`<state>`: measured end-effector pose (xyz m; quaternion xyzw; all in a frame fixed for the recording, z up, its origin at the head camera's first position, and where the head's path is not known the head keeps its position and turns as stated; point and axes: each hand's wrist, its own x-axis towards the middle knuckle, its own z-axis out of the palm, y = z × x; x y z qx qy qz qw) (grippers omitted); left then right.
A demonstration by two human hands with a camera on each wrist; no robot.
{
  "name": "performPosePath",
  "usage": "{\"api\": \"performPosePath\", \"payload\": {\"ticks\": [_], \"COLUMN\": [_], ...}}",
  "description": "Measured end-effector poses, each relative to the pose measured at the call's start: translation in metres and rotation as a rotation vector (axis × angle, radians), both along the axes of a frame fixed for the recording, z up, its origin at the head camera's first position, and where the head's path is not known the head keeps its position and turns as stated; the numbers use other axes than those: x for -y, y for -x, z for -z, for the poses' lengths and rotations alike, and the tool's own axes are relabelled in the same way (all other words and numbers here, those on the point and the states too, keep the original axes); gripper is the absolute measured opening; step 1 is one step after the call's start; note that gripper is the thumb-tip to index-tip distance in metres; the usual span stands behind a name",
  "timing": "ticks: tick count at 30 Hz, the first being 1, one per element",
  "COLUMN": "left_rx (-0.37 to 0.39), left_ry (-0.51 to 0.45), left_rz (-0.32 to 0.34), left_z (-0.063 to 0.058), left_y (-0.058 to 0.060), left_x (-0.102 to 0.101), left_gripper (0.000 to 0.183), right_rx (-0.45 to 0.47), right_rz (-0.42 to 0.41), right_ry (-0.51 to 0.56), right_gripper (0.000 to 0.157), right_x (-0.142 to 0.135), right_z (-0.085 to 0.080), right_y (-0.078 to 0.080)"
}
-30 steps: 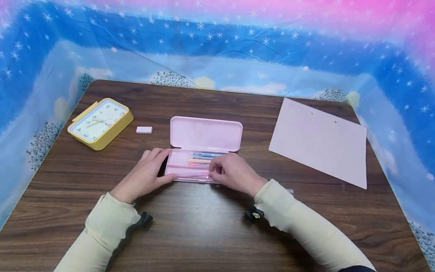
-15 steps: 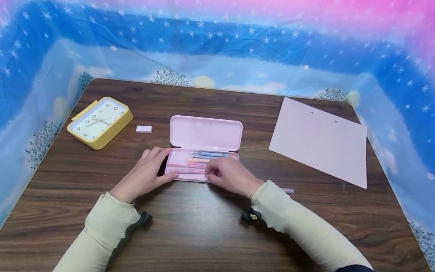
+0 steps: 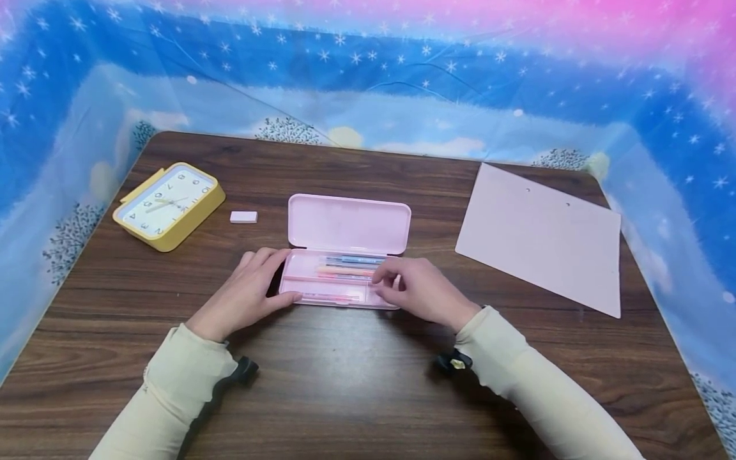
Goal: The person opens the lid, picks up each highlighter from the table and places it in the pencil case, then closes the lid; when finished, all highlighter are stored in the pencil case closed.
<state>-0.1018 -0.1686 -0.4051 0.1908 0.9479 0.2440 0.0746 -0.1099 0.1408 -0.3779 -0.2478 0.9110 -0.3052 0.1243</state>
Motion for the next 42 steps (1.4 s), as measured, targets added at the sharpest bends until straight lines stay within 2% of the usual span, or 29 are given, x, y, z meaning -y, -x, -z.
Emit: {"api": "performPosePath", "payload": {"ticks": [6, 11, 28, 34, 42], "left_rx": [-0.015, 0.005, -0.030, -0.012, -0.051], "left_ry": [-0.016, 0.001, -0.014, 0.003, -0.022], "left_rz": [0.012, 0.008, 0.011, 0.006, 0.018], "left_z": [0.001, 0.000, 0.001, 0.001, 0.001], "left_y": [0.000, 0.000, -0.002, -0.001, -0.001], "left_x": [-0.001, -0.002, -0.001, -0.001, -0.001], "left_gripper": [0.071, 0.074, 0.071, 0.074, 0.070], "right_rx": [0.002, -0.008, 0.016, 0.037, 0.052], "right_rz": [0.078, 0.133, 0.268, 0.325, 0.341], "right_ry": [-0.020, -0.023, -0.091, -0.110, -0.137], "right_gripper": [0.013, 0.016, 0.016, 0.015, 0.011], "right_x": [-0.031, -0.055, -0.132, -0.155, -0.171], "right_z": [-0.005, -0.006, -0.005, 0.001, 0.015], "right_y": [-0.003, -0.010, -0.037, -0.047, -0.058]}}
